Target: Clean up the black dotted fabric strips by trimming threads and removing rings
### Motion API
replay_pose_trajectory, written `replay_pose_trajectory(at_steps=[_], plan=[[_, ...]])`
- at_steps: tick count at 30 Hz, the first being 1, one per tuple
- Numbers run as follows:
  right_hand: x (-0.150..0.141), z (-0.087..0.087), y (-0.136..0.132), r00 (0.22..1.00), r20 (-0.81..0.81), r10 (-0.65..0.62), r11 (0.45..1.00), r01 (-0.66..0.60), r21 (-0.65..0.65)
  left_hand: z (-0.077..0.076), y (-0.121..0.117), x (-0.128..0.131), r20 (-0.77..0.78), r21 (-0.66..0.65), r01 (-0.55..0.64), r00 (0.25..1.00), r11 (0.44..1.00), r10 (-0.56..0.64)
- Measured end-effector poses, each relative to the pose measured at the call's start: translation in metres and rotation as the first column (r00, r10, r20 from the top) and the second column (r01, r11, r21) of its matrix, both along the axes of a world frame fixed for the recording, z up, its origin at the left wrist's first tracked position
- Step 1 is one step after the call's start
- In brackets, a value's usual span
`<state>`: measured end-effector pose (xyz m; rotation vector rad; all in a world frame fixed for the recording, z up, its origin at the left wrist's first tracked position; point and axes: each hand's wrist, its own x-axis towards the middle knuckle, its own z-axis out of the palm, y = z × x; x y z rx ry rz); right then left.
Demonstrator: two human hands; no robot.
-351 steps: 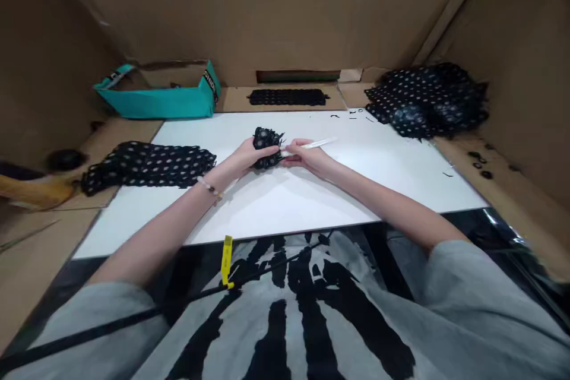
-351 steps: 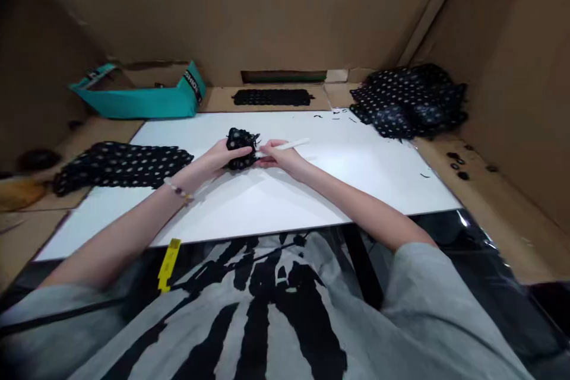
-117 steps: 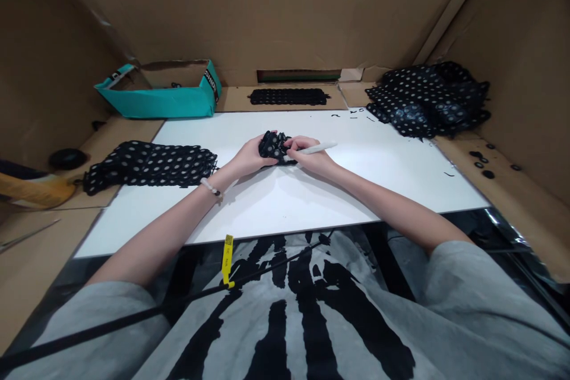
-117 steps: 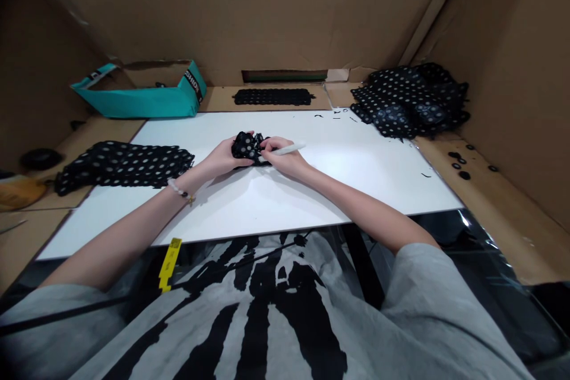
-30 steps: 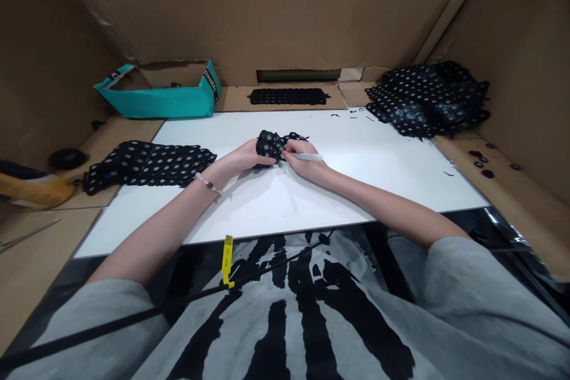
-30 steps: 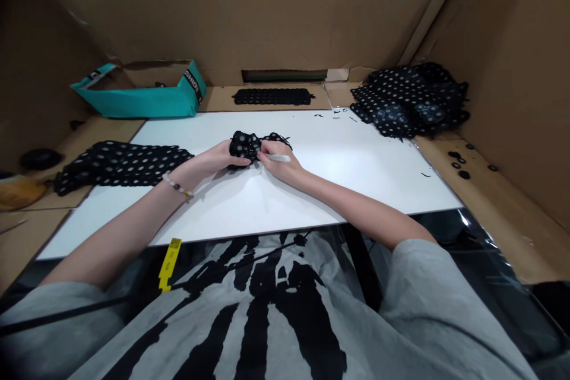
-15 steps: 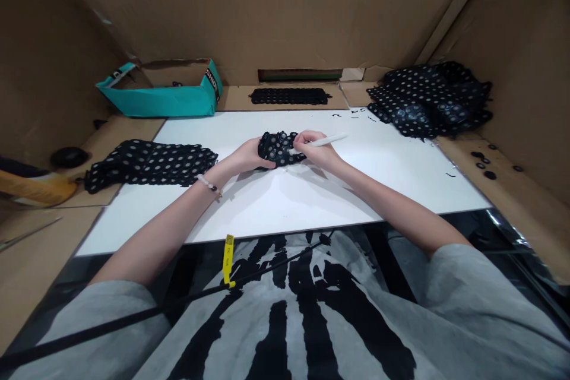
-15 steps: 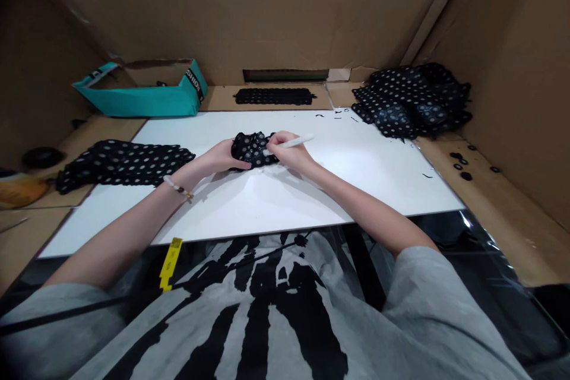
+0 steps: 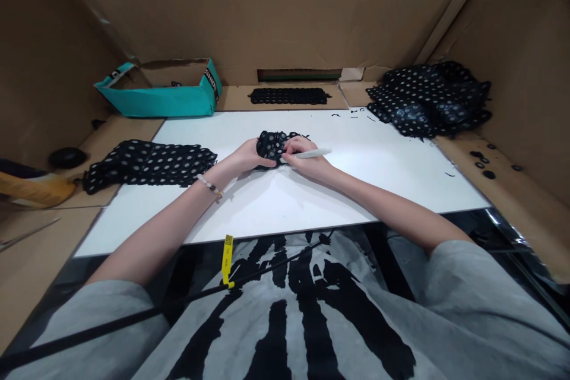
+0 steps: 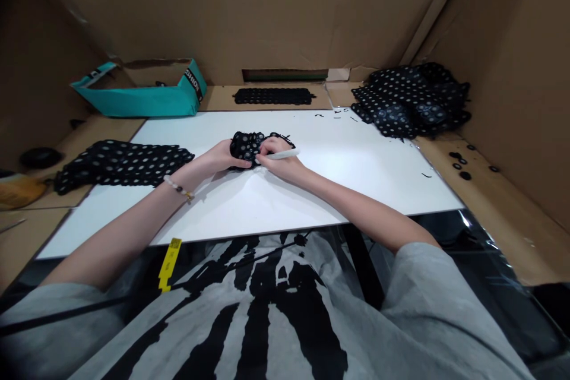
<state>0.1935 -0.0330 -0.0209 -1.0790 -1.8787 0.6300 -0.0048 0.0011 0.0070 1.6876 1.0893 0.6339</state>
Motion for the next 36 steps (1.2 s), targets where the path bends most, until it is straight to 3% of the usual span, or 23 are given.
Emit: replay_pose_trajectory(at_steps=[3, 7, 13, 22, 27, 36], plan=[[-0.002, -0.004, 0.001, 1.0, 0.022, -0.012, 0.999, 0.011, 0.04, 0.0, -0.001, 0.0, 0.027, -0.048, -0.01, 1.0, 0.999, 0.012], [0.0, -0.002, 0.003, 0.996, -0.08, -0.028, 0.999, 0.025, -0.033, 0.0, 0.0, -0.001, 0.045, -0.092, -0.02, 0.999, 0.996, 0.025], [0.003, -0.003, 0.009, 0.985, -0.17, -0.039, 0.996, 0.025, -0.085, 0.0, 0.002, -0.001, -0.011, -0.054, -0.065, 0.998, 0.996, 0.064], [0.0, -0.009, 0.006, 1.0, -0.015, -0.007, 0.999, 0.008, 0.034, -0.002, 0.001, -0.001, 0.051, -0.097, -0.029, 0.998, 0.995, 0.034], [-0.004, -0.016, 0.01, 0.994, 0.094, -0.062, 0.991, 0.05, 0.12, 0.001, 0.0, 0.0, 0.044, -0.125, -0.003, 0.999, 0.992, 0.008], [-0.004, -0.016, 0.012, 0.985, 0.152, -0.08, 0.983, 0.053, 0.174, 0.002, 0.001, 0.0, 0.062, -0.121, 0.058, 0.997, 0.991, -0.051]])
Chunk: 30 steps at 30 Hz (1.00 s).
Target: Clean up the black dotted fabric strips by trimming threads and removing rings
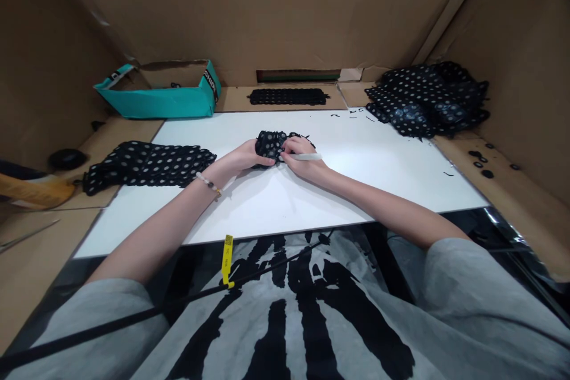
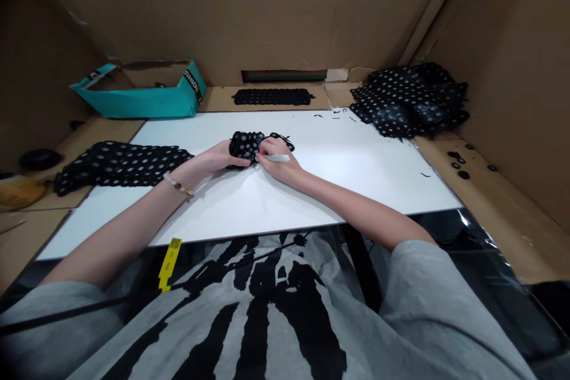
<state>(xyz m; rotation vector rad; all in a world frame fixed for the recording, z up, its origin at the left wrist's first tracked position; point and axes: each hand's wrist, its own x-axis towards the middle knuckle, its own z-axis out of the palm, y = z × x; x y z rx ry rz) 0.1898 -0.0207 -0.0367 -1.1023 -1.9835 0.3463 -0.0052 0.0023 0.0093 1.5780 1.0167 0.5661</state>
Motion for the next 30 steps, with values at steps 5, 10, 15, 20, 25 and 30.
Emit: replay_pose_trajectory(at_steps=[5, 10, 15, 20, 25, 30], plan=[[-0.001, -0.003, 0.001, 1.0, 0.025, -0.016, 1.0, 0.016, -0.022, -0.004, 0.002, -0.001, -0.036, 0.042, 0.03, 0.999, 0.999, -0.028], [0.002, 0.0, -0.001, 1.0, -0.015, 0.019, 0.999, -0.019, -0.043, -0.001, 0.003, -0.002, -0.196, 0.188, 0.043, 0.981, 0.981, -0.005], [0.013, 0.014, -0.002, 0.995, -0.097, -0.007, 0.995, -0.003, -0.1, -0.001, 0.008, -0.006, -0.337, 0.341, 0.093, 0.941, 0.935, 0.029], [0.017, 0.027, -0.006, 0.979, -0.196, -0.056, 0.991, 0.031, -0.129, -0.001, 0.007, -0.007, -0.292, 0.309, 0.038, 0.955, 0.95, 0.057], [0.007, 0.025, -0.011, 0.977, -0.212, -0.001, 0.986, -0.035, -0.165, -0.003, 0.006, -0.006, -0.204, 0.217, -0.016, 0.977, 0.976, 0.061], [0.005, 0.022, -0.011, 0.976, -0.216, 0.012, 0.986, -0.047, -0.158, -0.005, 0.006, -0.006, -0.172, 0.157, -0.029, 0.984, 0.987, 0.056]])
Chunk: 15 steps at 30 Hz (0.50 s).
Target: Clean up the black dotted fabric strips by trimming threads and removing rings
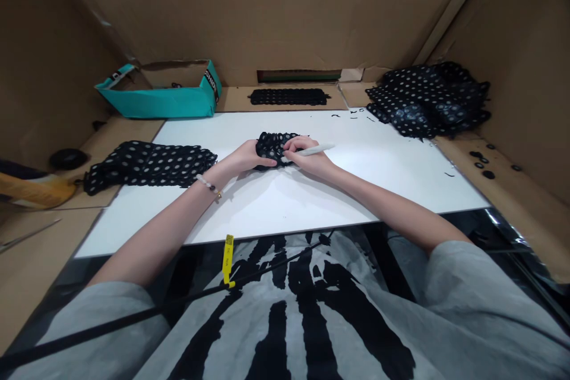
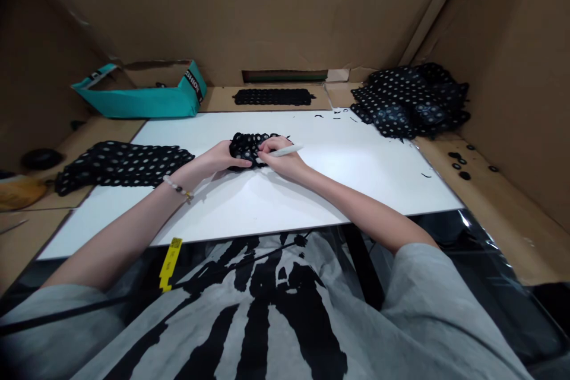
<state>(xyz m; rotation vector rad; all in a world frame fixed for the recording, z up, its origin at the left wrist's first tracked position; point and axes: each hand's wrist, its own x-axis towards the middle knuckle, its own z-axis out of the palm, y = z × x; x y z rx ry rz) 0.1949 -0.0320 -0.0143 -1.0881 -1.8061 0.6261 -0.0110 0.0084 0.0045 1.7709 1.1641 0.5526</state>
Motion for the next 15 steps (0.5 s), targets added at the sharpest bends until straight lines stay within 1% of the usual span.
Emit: replay_pose_trajectory(at_steps=[3, 5, 9, 12, 15], plan=[[0.0, -0.002, 0.001, 1.0, -0.003, 0.003, 1.0, -0.003, 0.008, 0.001, -0.002, 0.002, 0.01, -0.027, -0.031, 0.999, 0.999, 0.031], [-0.001, -0.004, 0.002, 1.0, 0.024, 0.005, 1.0, -0.006, 0.029, 0.002, -0.004, 0.003, 0.04, -0.056, -0.038, 0.998, 0.998, 0.04], [-0.006, -0.014, 0.004, 0.996, 0.082, 0.03, 0.997, -0.036, 0.072, 0.001, -0.004, 0.002, 0.088, -0.129, -0.002, 0.996, 0.992, 0.013], [-0.009, -0.02, 0.006, 0.994, 0.098, 0.052, 0.996, -0.059, 0.065, 0.0, -0.001, 0.001, 0.121, -0.157, 0.028, 0.993, 0.987, -0.009], [-0.009, -0.021, 0.006, 0.992, 0.117, 0.048, 0.997, -0.054, 0.05, 0.0, 0.0, 0.0, 0.127, -0.167, 0.033, 0.992, 0.985, -0.011]])
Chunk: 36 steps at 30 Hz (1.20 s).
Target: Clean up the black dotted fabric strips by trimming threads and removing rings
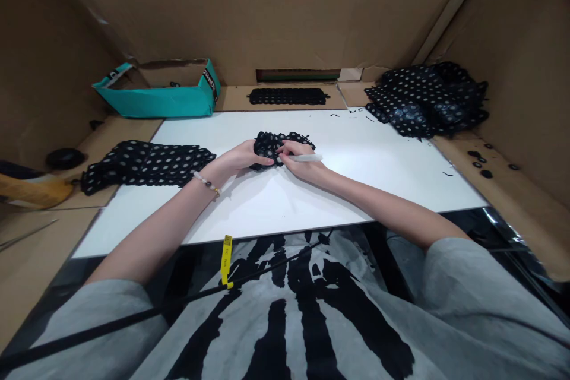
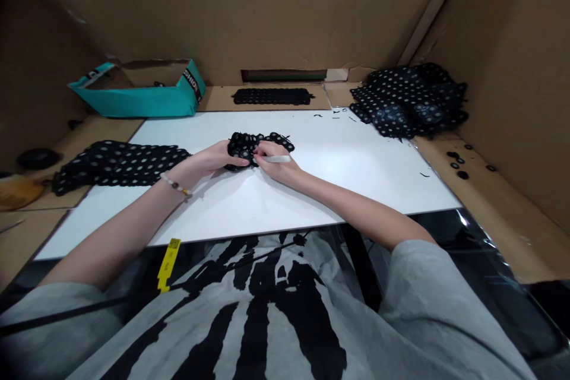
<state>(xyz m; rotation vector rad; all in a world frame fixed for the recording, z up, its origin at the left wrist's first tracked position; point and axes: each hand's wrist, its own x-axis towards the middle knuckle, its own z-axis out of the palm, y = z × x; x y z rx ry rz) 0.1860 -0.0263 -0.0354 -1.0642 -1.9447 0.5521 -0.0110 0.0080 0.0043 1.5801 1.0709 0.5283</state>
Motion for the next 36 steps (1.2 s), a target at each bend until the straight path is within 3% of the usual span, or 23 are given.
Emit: replay_pose_trajectory(at_steps=[12, 21, 27, 36], plan=[[-0.001, -0.001, 0.0, 0.998, 0.063, -0.003, 1.0, 0.001, 0.026, 0.004, -0.001, 0.002, -0.042, 0.007, 0.016, 0.999, 1.0, -0.015], [0.018, 0.014, 0.002, 0.998, 0.041, -0.046, 0.994, 0.049, -0.095, 0.006, 0.004, -0.005, -0.198, 0.273, 0.048, 0.98, 0.961, 0.007], [0.023, 0.029, -0.003, 0.996, -0.069, -0.052, 0.987, 0.041, -0.154, 0.005, -0.001, -0.001, -0.165, 0.254, 0.043, 0.986, 0.966, -0.001], [0.015, 0.03, -0.01, 0.994, -0.111, 0.01, 0.989, -0.026, -0.143, 0.001, -0.006, 0.004, 0.011, 0.052, 0.022, 1.0, 0.998, -0.023]])
